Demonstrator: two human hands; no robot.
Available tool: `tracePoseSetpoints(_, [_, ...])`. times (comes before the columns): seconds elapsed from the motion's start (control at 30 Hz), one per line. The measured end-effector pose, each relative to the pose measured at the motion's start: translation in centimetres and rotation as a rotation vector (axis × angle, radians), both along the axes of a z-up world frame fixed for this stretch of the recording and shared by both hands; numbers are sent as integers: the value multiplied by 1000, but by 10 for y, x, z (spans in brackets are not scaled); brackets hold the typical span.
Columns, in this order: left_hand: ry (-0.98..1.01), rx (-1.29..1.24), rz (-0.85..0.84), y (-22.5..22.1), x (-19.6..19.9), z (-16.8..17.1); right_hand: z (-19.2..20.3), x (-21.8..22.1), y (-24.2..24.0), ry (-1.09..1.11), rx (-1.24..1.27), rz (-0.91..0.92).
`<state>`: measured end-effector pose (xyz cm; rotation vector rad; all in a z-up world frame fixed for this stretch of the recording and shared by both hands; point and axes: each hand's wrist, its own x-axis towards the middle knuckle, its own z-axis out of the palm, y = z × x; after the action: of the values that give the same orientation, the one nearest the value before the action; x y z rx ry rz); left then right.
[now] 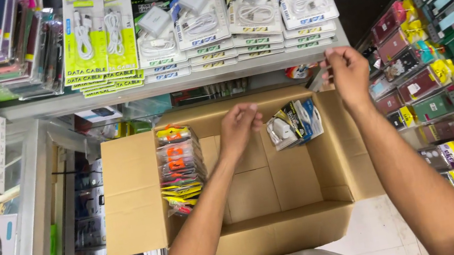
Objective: Sorting through mobile phone chargers and USB cables in a cardboard box within a retail store.
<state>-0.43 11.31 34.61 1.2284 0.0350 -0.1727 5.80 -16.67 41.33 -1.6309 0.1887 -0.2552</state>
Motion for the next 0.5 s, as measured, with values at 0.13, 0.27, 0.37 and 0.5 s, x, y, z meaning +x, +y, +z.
tracePoseSetpoints(0.13, [-6,-82,-17,-46,46,21,11,30,-25,22,28,-25])
tracePoseSetpoints(0.27, [28,-121,46,-84,87,33,12,57,-45,-13,37,-45])
tracePoseSetpoints(0.37, [39,-140,100,-103,108,31,14,68,-53,-28,-30,-40])
tracePoseSetpoints(0.5, [61,-207,176,-122,125,31,4,89,-62,-66,-84,-1])
